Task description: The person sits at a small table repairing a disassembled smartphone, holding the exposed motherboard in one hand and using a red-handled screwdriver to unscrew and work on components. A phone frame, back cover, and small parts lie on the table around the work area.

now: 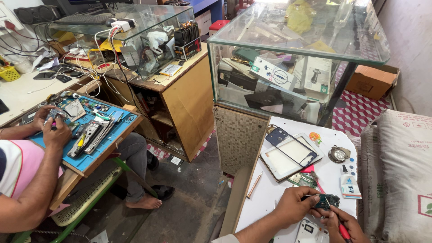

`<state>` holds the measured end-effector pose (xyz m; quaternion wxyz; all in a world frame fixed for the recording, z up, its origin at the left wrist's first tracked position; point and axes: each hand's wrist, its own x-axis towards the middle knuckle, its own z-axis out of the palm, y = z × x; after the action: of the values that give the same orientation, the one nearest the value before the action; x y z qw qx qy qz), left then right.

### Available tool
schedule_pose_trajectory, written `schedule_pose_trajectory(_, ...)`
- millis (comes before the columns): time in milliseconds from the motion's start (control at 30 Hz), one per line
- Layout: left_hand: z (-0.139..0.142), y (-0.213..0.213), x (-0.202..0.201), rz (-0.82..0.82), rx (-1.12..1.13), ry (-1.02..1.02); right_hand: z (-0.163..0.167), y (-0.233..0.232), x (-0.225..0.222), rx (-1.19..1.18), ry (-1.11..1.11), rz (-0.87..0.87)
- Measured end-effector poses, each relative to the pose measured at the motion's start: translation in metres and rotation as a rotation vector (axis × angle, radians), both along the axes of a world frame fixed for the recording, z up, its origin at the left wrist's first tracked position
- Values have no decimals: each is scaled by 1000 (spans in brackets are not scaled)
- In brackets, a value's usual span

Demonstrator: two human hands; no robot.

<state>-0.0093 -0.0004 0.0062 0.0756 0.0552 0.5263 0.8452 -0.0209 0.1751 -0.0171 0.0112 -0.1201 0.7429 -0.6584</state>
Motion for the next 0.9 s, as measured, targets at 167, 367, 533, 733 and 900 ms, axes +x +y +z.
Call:
schedule_pose_trajectory(167,-1,1,0,6,28,37,5,-2,-5,20,200,209)
schedule_pose_trajectory(367,3,1,1,0,39,17,16,-5,-6,-32,53,222)
schedule_pose_trajectory(533,7,0,2,14,-3,26,16,-7,-6,0,-9,213)
schedule_pose_trajectory(733,3,3,1,41,-56,48,1,-6,-1,-34,51,46)
schedule_pose_trajectory(900,-6,4,-3,72,-124,86,5,-22,24,-197,223,-178)
